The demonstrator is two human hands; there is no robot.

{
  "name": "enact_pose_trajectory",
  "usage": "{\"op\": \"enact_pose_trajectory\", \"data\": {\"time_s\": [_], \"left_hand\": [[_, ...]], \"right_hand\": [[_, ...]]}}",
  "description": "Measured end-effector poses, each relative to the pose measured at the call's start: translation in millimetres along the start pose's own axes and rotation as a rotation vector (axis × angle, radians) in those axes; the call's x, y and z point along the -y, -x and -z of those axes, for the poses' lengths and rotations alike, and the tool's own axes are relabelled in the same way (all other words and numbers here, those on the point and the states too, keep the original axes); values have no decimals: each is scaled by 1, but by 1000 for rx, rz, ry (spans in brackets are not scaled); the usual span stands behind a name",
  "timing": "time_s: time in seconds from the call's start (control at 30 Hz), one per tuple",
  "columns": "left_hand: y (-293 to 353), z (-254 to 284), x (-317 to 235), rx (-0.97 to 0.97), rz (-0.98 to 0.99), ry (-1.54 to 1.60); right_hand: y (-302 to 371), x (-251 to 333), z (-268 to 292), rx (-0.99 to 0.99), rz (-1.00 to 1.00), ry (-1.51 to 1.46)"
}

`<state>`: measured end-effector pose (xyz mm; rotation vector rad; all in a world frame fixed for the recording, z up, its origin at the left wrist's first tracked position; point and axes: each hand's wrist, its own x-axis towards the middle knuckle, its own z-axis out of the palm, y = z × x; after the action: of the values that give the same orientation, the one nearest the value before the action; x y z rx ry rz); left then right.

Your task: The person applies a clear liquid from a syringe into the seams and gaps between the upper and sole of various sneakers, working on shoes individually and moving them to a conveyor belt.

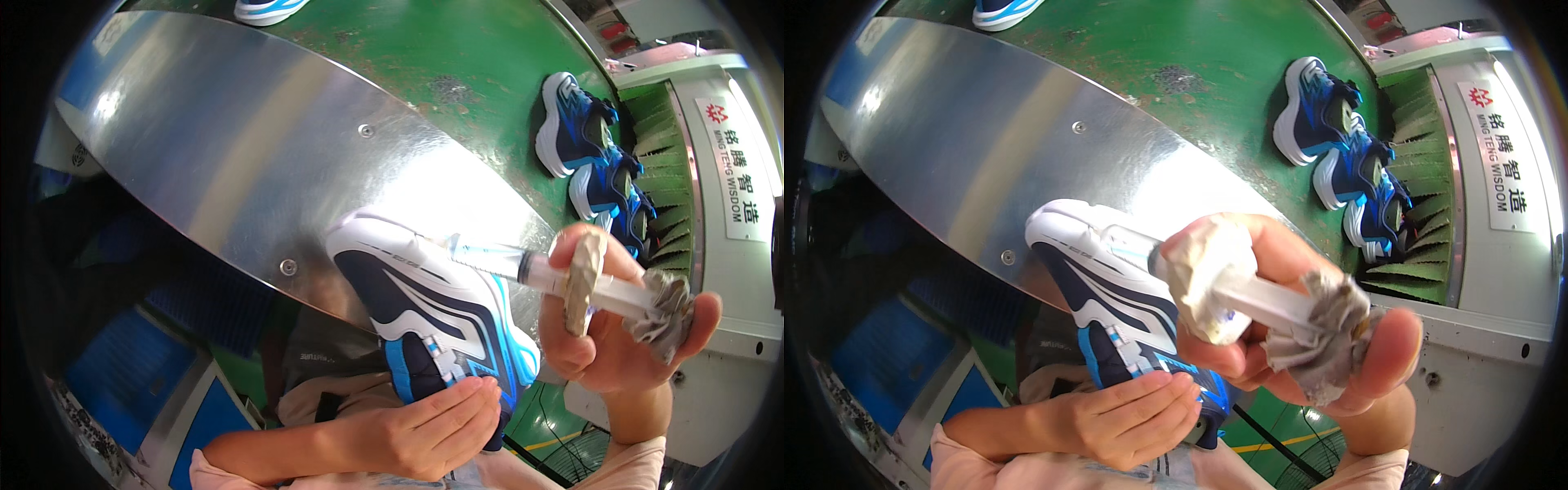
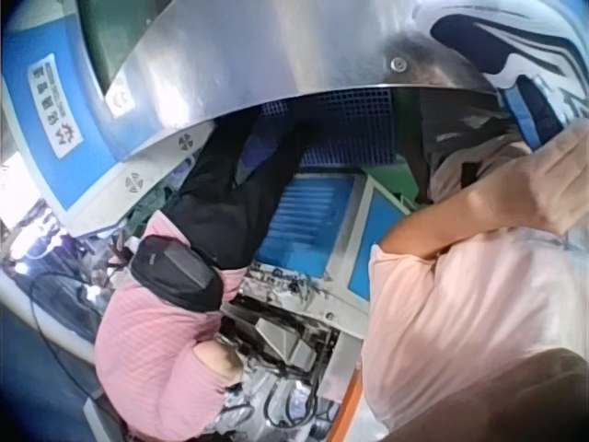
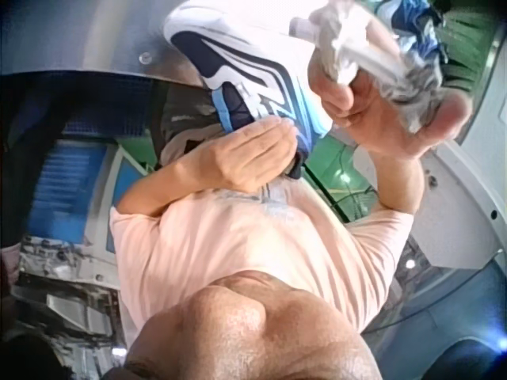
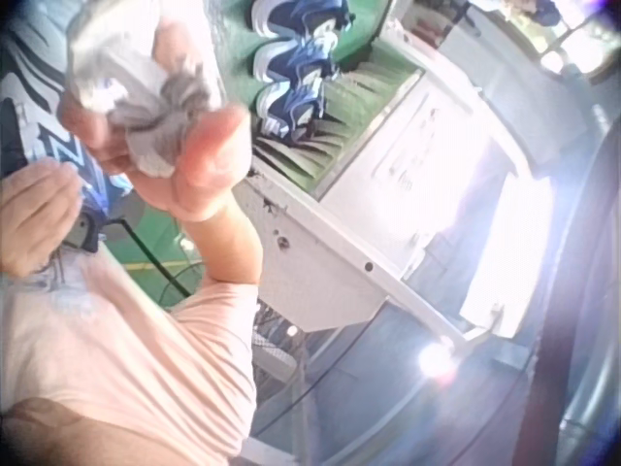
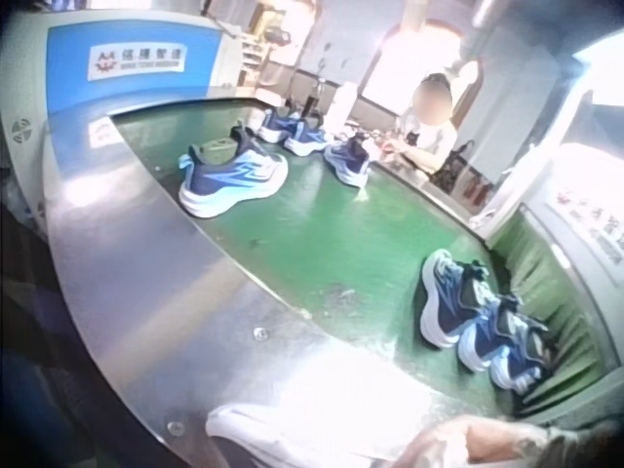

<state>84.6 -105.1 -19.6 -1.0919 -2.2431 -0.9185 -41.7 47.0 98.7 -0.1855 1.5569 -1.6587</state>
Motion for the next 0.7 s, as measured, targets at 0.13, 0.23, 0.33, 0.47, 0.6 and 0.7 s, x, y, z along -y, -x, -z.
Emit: {"op": "enact_pose_trajectory", "data": {"time_s": [0.13, 0.23, 0.33, 0.47, 0.6, 0.7], "left_hand": [[1, 3, -4, 59, 11, 25], [-2, 5, -6, 103, 42, 43], [-2, 4, -10, 113, 71, 21], [-4, 4, -13, 117, 67, -37], [-7, 7, -16, 147, 70, -59], [-7, 11, -15, 164, 57, -79]], "right_hand": [[36, -28, 6, -93, 89, -166], [62, -46, 8, -149, 107, -256], [79, -67, 10, -138, 170, -385], [96, -77, 7, -165, 128, -425], [111, -81, 5, -189, 45, -448], [122, -87, 1, -205, 28, -487]]}}
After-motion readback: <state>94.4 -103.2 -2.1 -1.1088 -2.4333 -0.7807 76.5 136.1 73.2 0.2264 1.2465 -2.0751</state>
